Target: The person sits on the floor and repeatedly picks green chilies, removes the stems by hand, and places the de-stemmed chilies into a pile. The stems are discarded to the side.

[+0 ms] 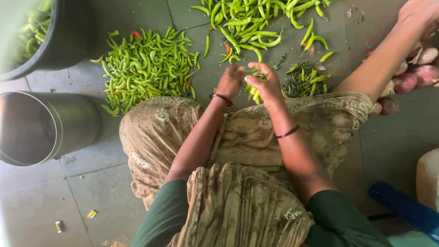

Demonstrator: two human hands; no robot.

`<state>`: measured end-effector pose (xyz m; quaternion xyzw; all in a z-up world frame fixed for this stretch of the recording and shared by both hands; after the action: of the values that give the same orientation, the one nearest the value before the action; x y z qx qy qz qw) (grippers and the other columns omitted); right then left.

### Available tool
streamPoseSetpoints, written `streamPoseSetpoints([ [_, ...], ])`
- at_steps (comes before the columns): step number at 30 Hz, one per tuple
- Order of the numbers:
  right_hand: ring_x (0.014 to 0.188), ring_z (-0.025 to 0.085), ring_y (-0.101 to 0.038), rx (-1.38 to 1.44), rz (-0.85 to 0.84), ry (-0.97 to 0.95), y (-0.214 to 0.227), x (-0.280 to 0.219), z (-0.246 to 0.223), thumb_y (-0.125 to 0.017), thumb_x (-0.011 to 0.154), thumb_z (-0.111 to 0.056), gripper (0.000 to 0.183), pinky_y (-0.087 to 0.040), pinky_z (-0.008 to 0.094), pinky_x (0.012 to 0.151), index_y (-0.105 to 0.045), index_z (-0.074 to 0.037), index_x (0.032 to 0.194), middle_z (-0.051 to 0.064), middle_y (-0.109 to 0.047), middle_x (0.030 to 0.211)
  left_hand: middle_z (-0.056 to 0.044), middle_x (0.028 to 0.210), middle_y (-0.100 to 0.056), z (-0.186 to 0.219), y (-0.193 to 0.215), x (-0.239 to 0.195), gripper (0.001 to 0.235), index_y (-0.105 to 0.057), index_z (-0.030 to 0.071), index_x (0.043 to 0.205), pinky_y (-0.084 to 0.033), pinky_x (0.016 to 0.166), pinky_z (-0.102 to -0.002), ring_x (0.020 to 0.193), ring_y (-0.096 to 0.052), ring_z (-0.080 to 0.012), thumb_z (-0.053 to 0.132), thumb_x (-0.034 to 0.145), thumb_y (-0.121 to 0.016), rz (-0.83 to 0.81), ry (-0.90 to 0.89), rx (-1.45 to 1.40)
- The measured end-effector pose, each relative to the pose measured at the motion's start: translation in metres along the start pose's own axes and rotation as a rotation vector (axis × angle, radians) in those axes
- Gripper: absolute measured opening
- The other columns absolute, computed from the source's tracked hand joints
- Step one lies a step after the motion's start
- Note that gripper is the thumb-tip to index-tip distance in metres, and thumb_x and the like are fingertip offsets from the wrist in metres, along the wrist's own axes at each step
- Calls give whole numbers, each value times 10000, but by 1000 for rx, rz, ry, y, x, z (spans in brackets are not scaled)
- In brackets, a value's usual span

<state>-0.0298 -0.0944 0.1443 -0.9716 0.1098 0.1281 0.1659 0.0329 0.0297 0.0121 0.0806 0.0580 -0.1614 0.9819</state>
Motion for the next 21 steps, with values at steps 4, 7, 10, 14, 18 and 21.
streamPoseSetpoints([
  [4,769,165,-673,-5,118,-43,51,14,10,-706,839,-94,127,-540,277,684,-706,-20,942,95,-701,878,-262,1069,-680,4,-34,9,363,-596,73,1236,-489,742,-494,892,-627,-483,344,994,-590,-91,305,92],
  [7,851,187,-679,149,193,98,103,27,-9,-708,845,-47,88,-567,303,777,-672,-17,920,124,-722,964,-214,1120,-647,49,-43,29,364,-658,47,1131,-532,845,-473,1027,-619,-380,336,910,-678,44,-3,629],
  [10,831,201,-679,175,195,98,122,32,-3,-696,843,-44,78,-574,315,766,-670,-24,913,135,-726,940,-165,1140,-619,63,-62,37,362,-651,71,1085,-519,851,-499,1096,-571,-369,305,816,-716,32,-158,984],
  [14,780,182,-664,115,171,-77,118,39,22,-699,809,-68,264,-544,286,698,-720,-46,1071,97,-704,873,-128,1112,-646,67,-51,36,241,-675,104,1039,-499,855,-503,1071,-575,-356,229,845,-743,67,-172,832],
  [18,720,170,-641,268,50,-275,89,38,36,-744,862,-158,323,-511,278,619,-726,-29,1157,76,-700,863,-94,999,-699,73,-47,14,176,-601,61,1140,-579,839,-351,937,-736,-230,162,996,-599,-279,-211,-69],
  [21,674,169,-661,325,-99,-301,54,28,27,-748,822,-221,288,-527,294,563,-711,-61,1060,67,-701,841,-143,920,-657,52,-54,-9,179,-633,48,1167,-523,765,-342,789,-609,-162,189,1057,-633,-510,5,-269],
])
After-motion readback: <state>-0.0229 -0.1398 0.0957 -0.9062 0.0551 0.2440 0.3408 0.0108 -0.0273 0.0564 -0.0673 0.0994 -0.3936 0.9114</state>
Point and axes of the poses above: each hand's wrist, its own x-axis towards the middle knuckle, its own y-axis out of the back of the hand, z = x × y, the point moved 10 cm from there along x, towards the middle knuckle
